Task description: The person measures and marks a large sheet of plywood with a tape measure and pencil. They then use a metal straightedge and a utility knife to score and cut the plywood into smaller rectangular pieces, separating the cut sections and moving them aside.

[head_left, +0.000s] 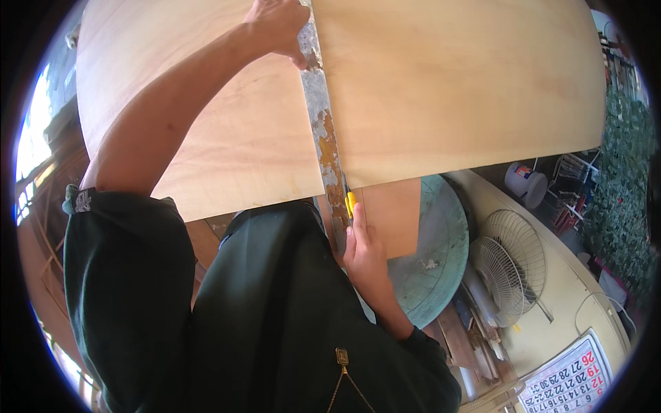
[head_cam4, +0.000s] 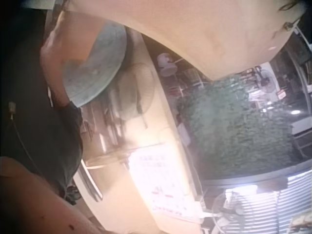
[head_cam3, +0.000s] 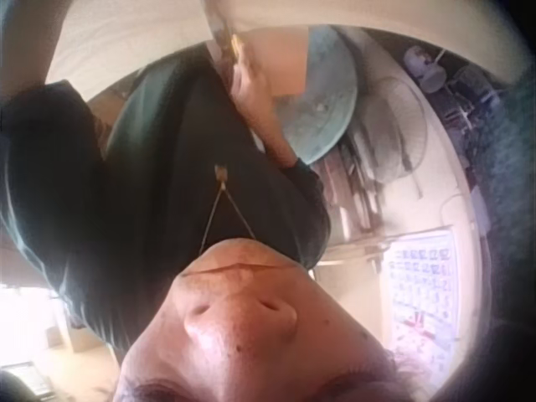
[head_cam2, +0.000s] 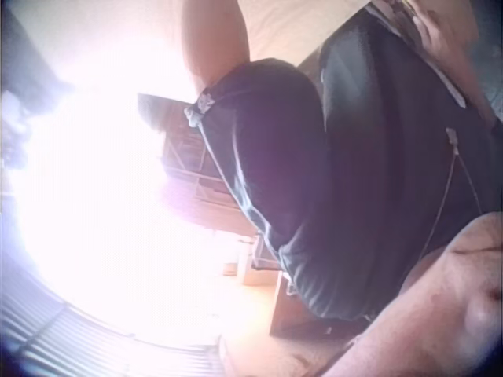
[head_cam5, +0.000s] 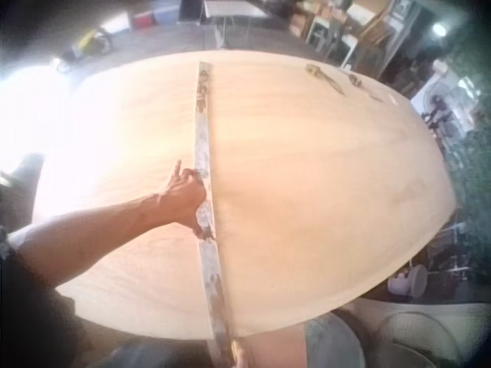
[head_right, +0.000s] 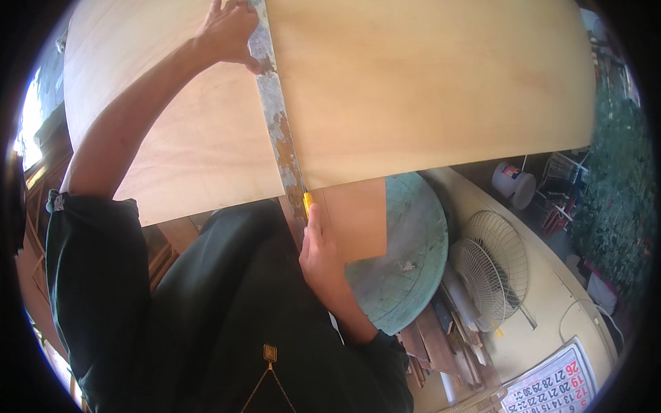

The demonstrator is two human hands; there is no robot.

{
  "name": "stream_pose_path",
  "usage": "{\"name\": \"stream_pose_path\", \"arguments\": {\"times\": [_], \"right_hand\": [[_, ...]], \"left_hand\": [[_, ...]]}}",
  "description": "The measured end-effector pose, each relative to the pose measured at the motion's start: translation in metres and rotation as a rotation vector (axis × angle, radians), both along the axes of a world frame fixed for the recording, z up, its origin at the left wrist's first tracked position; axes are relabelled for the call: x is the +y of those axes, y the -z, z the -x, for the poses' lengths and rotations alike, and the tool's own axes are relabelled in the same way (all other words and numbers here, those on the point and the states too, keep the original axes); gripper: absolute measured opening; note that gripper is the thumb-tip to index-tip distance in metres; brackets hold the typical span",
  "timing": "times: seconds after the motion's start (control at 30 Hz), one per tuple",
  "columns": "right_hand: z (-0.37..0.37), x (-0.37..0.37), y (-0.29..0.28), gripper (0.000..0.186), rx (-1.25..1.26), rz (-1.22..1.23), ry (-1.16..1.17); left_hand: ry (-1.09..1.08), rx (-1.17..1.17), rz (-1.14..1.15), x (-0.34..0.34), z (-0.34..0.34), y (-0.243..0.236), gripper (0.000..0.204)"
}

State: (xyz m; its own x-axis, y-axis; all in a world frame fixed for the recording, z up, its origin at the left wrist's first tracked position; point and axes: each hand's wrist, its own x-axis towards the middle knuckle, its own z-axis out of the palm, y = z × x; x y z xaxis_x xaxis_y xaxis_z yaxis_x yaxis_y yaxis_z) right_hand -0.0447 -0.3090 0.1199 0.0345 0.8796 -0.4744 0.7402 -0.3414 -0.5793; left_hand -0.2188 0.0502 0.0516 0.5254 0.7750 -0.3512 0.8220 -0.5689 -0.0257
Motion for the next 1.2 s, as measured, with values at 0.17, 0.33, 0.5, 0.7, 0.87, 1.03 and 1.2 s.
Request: {"name": "stream_pose_path", "arguments": {"times": [0.17, 0.33, 0.5, 0.7, 0.87, 1.03, 1.2], "right_hand": [[-0.007, -0.033, -0.004, 0.047, -0.028, 0.026, 0.019], [-0.012, -0.041, -0.004, 0.052, 0.106, -0.084, 0.231], [0.011, -0.049, 0.056, 0.074, -0.010, -0.320, 0.218], [0.008, -0.049, 0.069, 0.081, 0.095, -0.324, 0.344], [-0.082, -0.030, 0.035, 0.084, -0.017, -0.372, 0.487], [-0.145, -0.030, 0.036, 0.067, -0.281, -0.502, 0.425], [-0.129, 0.017, 0.033, 0.043, 0.564, -0.465, 0.824]], "left_hand": [[-0.032, 0.015, 0.109, -0.004, -0.010, -0.036, 0.105], [-0.182, -0.097, -0.058, -0.028, -0.010, -0.033, 0.089], [-0.494, -0.257, 0.052, -0.048, -0.022, -0.004, 0.068], [-0.969, -0.816, 0.293, -0.054, -0.041, -0.035, 0.088], [-0.608, -1.145, 0.427, -0.059, -0.075, -0.028, 0.090], [-0.459, -0.722, -0.056, -0.050, -0.018, -0.013, 0.088], [-0.901, -0.244, -0.516, -0.069, 0.193, 0.065, 0.086]]}}
